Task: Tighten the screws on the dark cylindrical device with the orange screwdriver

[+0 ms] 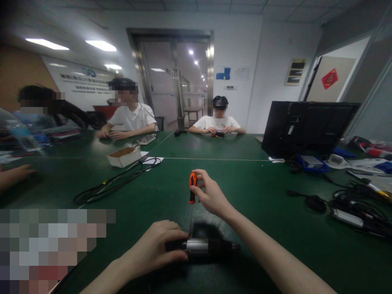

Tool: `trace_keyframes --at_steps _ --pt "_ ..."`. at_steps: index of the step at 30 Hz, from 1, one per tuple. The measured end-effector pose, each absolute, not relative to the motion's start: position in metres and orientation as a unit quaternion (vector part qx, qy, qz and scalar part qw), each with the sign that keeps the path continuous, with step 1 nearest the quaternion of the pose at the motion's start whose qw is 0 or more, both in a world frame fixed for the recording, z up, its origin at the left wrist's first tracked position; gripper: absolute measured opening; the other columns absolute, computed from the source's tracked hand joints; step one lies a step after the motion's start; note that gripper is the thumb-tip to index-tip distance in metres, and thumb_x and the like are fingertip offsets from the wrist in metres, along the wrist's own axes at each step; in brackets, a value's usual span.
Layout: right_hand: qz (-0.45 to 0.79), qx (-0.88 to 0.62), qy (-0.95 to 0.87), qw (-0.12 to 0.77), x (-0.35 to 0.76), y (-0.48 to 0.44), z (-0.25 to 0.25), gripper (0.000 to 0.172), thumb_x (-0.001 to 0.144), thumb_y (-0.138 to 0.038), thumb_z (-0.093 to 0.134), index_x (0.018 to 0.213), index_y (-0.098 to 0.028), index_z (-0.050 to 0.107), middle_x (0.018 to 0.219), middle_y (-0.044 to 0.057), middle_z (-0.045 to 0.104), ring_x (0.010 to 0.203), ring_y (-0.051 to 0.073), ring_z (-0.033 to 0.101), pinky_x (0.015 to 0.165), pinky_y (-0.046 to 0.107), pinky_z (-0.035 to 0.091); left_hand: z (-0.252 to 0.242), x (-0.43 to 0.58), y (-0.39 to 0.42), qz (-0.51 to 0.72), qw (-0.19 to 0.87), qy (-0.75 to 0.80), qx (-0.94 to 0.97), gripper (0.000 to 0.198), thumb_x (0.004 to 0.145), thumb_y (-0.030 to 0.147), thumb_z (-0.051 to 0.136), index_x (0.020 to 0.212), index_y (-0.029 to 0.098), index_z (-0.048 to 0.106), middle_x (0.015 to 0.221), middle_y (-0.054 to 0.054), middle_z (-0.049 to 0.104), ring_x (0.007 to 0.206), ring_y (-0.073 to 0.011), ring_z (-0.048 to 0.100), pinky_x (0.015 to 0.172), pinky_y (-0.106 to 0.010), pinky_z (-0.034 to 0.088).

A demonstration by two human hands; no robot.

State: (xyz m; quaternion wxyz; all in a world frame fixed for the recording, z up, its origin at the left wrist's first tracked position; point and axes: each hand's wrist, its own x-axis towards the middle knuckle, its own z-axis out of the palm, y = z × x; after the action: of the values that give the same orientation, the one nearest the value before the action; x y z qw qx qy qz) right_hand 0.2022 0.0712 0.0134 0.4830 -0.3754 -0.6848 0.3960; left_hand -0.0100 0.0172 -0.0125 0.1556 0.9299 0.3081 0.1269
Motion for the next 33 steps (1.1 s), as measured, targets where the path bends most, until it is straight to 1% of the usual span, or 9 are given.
trace_keyframes --at_steps 3,6,11,16,20,22,26,29,33 --pt "0.413 -0.367 -0.686 0.473 0.2015 0.0722 0.0119 0.041 0.087 -0.030 0.057 0.126 -0.025 0.044 0.105 0.006 0.063 0.074 0.015 0.064 0.050 0.023 0.050 -0.0125 -0.0101 0.0173 0.130 0.160 0.308 0.929 0.036 0.088 0.053 0.072 0.103 0.020 0.075 0.088 -0.005 0.073 0.079 -0.0218 0.066 0.067 -0.028 0.039" --pt "0.419 -0.363 -0.684 0.474 0.2016 0.0725 0.0120 0.042 0.086 -0.035 0.062 0.121 -0.024 0.042 0.094 0.003 0.064 0.076 0.017 0.065 0.050 0.023 0.050 -0.0115 -0.0102 0.0173 0.131 0.159 0.308 0.929 0.036 0.088 0.053 0.072 0.103 0.020 0.075 0.088 -0.005 0.073 0.078 -0.0216 0.066 0.067 -0.028 0.039" --pt "0.399 -0.378 -0.673 0.495 0.2030 0.0716 0.0142 0.044 0.081 -0.037 0.070 0.108 -0.025 0.037 0.078 -0.005 0.056 0.067 0.014 0.058 0.053 0.024 0.051 -0.0109 -0.0107 0.0171 0.128 0.158 0.308 0.929 0.038 0.091 0.056 0.067 0.105 0.021 0.075 0.089 -0.005 0.073 0.078 -0.0212 0.065 0.067 -0.028 0.040" --pt "0.381 -0.382 -0.679 0.497 0.2028 0.0689 0.0169 0.036 0.084 -0.032 0.064 0.112 -0.024 0.042 0.089 -0.002 0.056 0.071 0.013 0.058 0.053 0.024 0.051 -0.0098 -0.0105 0.0164 0.126 0.158 0.307 0.930 0.039 0.093 0.056 0.064 0.105 0.021 0.075 0.089 -0.006 0.073 0.079 -0.0215 0.065 0.068 -0.028 0.041" --pt "0.368 -0.388 -0.687 0.492 0.2028 0.0681 0.0181 0.038 0.085 -0.030 0.063 0.120 -0.025 0.050 0.107 0.003 0.055 0.071 0.012 0.059 0.051 0.023 0.050 -0.0095 -0.0102 0.0170 0.124 0.163 0.308 0.929 0.036 0.093 0.054 0.066 0.104 0.021 0.075 0.089 -0.005 0.073 0.079 -0.0217 0.066 0.068 -0.028 0.040" --pt "0.373 -0.386 -0.691 0.485 0.2028 0.0683 0.0177 0.040 0.085 -0.029 0.061 0.124 -0.026 0.051 0.109 0.004 0.057 0.072 0.012 0.060 0.051 0.023 0.050 -0.0098 -0.0102 0.0173 0.126 0.163 0.307 0.929 0.036 0.093 0.053 0.066 0.105 0.021 0.075 0.089 -0.005 0.073 0.079 -0.0217 0.066 0.068 -0.028 0.040" --pt "0.393 -0.375 -0.692 0.476 0.2022 0.0688 0.0162 0.042 0.088 -0.030 0.056 0.129 -0.025 0.048 0.101 0.004 0.063 0.072 0.015 0.063 0.049 0.023 0.049 -0.0101 -0.0101 0.0170 0.128 0.161 0.306 0.930 0.035 0.092 0.052 0.067 0.105 0.020 0.074 0.089 -0.006 0.073 0.079 -0.0219 0.065 0.068 -0.028 0.039" --pt "0.397 -0.379 -0.679 0.488 0.2019 0.0697 0.0157 0.040 0.084 -0.032 0.062 0.119 -0.023 0.045 0.093 0.002 0.064 0.075 0.016 0.063 0.051 0.023 0.049 -0.0104 -0.0101 0.0163 0.129 0.163 0.302 0.930 0.035 0.092 0.053 0.067 0.104 0.020 0.074 0.087 -0.005 0.072 0.078 -0.0215 0.065 0.067 -0.028 0.038" --pt "0.395 -0.389 -0.660 0.507 0.2012 0.0699 0.0159 0.042 0.080 -0.032 0.068 0.107 -0.025 0.036 0.082 -0.003 0.060 0.074 0.016 0.063 0.055 0.025 0.051 -0.0119 -0.0107 0.0165 0.129 0.160 0.303 0.931 0.036 0.092 0.054 0.067 0.104 0.020 0.074 0.087 -0.005 0.072 0.077 -0.0212 0.065 0.067 -0.028 0.038"
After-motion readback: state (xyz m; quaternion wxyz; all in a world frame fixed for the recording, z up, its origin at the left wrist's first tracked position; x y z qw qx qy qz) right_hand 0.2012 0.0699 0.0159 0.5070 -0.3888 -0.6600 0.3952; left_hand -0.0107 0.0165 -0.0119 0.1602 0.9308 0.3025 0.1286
